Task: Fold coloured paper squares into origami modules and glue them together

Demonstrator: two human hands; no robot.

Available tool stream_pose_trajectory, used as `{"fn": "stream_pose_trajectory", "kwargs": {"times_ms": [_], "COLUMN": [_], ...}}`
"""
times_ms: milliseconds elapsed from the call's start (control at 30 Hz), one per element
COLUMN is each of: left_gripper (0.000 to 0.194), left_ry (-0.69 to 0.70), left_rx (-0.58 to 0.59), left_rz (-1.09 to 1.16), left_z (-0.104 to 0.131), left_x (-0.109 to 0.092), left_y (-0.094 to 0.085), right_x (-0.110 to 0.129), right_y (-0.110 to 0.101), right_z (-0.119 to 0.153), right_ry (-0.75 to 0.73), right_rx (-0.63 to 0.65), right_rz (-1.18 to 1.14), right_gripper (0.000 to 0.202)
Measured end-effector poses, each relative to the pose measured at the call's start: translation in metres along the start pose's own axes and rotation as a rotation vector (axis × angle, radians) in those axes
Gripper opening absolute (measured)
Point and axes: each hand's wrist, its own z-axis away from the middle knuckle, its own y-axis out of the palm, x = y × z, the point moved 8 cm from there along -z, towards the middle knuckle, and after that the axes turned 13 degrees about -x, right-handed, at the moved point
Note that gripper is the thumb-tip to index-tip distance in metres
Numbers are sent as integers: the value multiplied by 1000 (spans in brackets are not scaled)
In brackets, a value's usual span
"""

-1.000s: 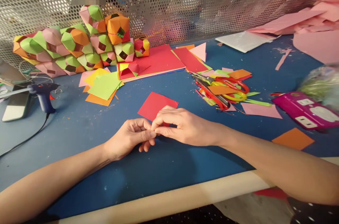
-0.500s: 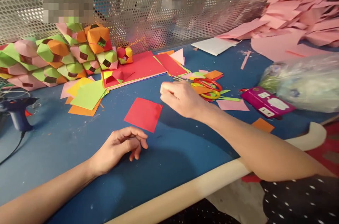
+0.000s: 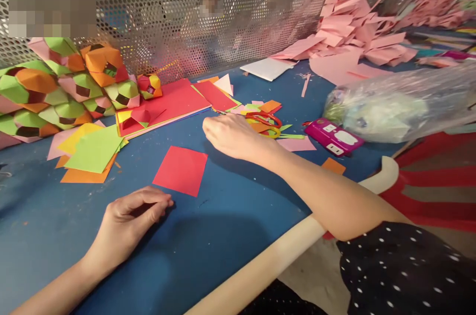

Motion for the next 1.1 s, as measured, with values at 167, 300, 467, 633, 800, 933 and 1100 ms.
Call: {"fn": "stream_pose_trajectory", "kwargs": {"times_ms": [167, 300, 467, 633, 800, 933, 1100], "left_gripper": [21, 38, 34, 28, 26, 23, 21], "left_ry": [284, 382, 502, 569, 585, 661, 711], "left_rx": [-191, -122, -64, -48, -37, -27, -43], "left_rz": [-417, -643, -727, -697, -684, -680, -682], "left_z": [-13, -18, -17, -13, -12, -11, -11], "left_x": [-7, 6, 7, -5, -7, -8, -11], "left_y": [-16, -5, 5, 10, 11, 12, 11], "right_x": [32, 56, 73, 85, 85, 70, 78], "right_y": [18, 29, 29, 24, 21, 31, 38], "right_z": [11, 25, 34, 34, 31, 29, 30], "right_ry": [-87, -154, -230, -277, -244, -116, -232], "right_rx": [32, 93, 74, 59, 17, 30, 14], "right_rz": [-126, -183, -255, -386, -439, -267, -242], "right_gripper": [31, 51, 37, 19, 25, 50, 42]}}
